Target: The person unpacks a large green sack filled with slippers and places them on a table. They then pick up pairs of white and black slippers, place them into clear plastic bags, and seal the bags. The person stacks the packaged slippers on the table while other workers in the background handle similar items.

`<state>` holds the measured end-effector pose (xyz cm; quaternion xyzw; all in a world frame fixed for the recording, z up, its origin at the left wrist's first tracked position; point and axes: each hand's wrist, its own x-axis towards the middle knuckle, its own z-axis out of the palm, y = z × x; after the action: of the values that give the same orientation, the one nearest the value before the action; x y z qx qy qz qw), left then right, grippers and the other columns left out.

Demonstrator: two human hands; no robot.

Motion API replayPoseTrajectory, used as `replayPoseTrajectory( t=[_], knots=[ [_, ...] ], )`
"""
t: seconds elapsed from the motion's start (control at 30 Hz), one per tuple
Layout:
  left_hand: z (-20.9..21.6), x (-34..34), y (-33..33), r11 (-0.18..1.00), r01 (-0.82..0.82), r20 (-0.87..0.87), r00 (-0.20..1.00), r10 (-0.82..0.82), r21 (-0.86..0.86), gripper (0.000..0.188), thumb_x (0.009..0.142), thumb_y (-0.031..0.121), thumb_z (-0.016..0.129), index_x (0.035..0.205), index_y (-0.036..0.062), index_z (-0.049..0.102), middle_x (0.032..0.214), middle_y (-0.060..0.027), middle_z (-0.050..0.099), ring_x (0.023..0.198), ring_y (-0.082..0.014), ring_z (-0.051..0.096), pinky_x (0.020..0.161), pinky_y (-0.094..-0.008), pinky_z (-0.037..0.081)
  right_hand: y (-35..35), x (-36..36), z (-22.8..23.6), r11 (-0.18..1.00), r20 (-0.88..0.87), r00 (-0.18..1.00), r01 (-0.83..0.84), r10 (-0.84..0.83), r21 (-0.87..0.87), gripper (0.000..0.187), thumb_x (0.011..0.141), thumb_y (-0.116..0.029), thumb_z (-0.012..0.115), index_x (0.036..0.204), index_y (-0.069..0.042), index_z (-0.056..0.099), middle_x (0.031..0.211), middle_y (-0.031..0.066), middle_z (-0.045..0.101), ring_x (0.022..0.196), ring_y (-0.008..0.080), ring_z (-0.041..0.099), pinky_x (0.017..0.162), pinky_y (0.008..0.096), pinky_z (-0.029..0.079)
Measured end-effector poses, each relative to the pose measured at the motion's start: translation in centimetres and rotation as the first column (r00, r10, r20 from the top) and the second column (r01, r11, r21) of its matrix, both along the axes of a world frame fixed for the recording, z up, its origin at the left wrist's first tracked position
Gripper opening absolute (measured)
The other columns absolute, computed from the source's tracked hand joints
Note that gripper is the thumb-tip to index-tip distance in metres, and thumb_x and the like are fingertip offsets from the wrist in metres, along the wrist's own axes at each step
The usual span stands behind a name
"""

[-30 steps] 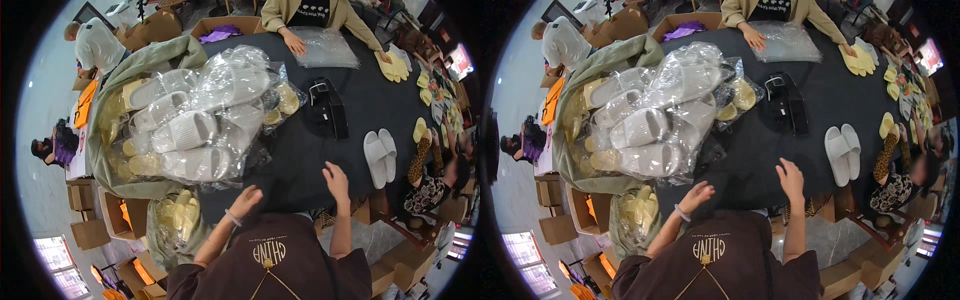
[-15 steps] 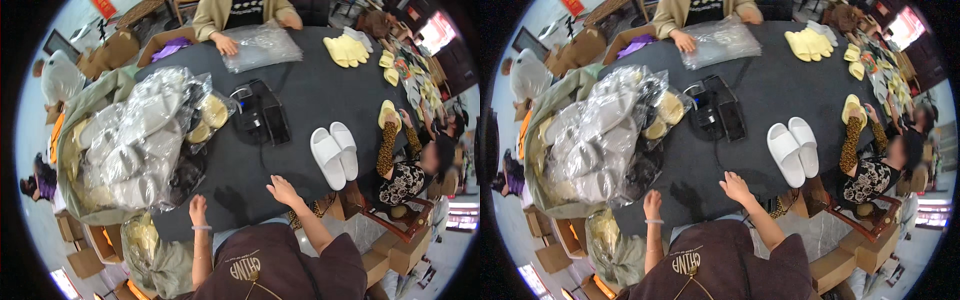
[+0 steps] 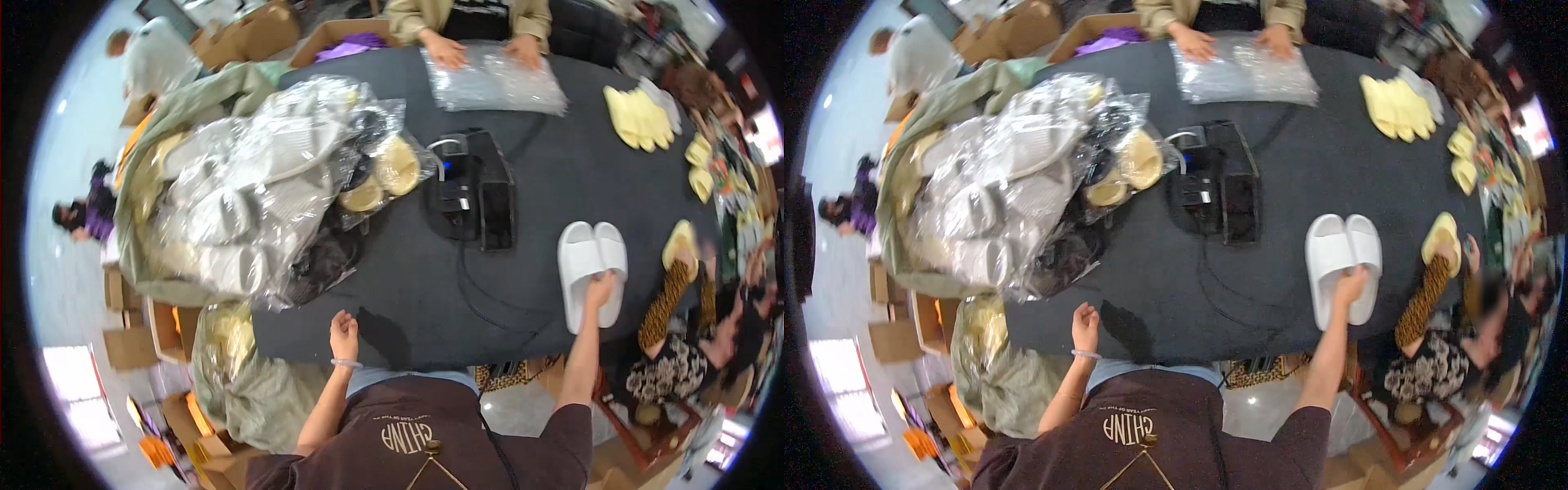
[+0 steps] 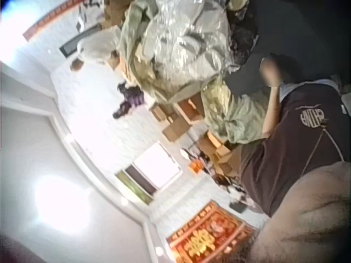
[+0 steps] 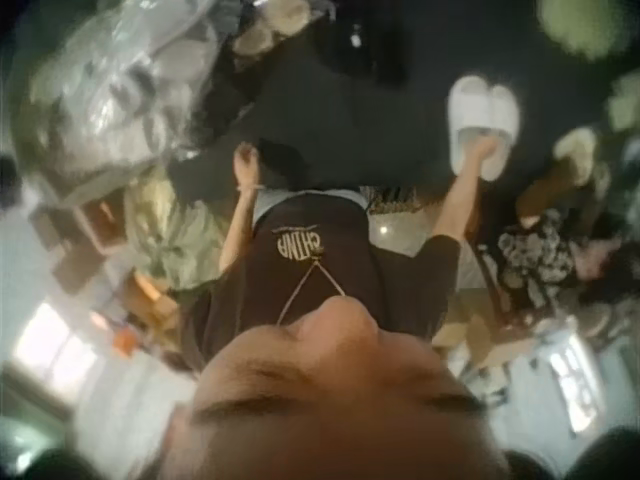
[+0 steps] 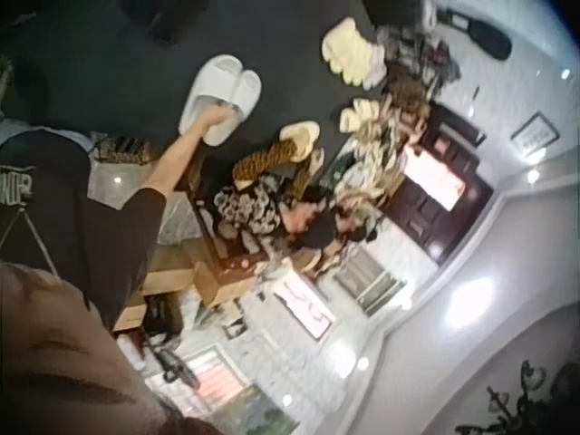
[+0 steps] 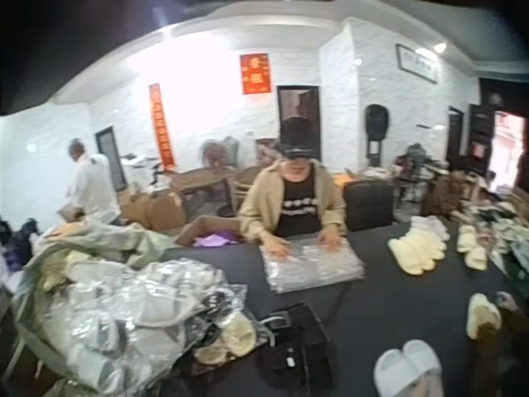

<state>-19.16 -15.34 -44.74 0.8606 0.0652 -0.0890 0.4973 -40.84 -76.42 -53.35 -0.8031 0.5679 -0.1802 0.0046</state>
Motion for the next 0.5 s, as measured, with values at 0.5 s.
replayPoseTrajectory(
  t=[0.5],
  knots=[
    [8.6, 7.3, 4.6, 0.713, -0.686, 0.478, 0.582, 0.658, -0.146, 0.063, 0.081, 0.022, 0.069, 0.129, -0.0004, 0.034, 0.117, -0.0142, 0.042, 0.104, -0.0225, 0.047, 0.089, -0.0350, 0.039, 4.5, 2.9, 8.9, 0.936, 0.820, 0.565, -0.233, -0.091, 0.265, 0.045, 0.087, -0.017, 0.052, 0.128, 0.001, 0.046, 0.116, 0.0176, 0.056, 0.112, 0.0276, 0.050, 0.093, 0.0360, 0.040]
  ],
)
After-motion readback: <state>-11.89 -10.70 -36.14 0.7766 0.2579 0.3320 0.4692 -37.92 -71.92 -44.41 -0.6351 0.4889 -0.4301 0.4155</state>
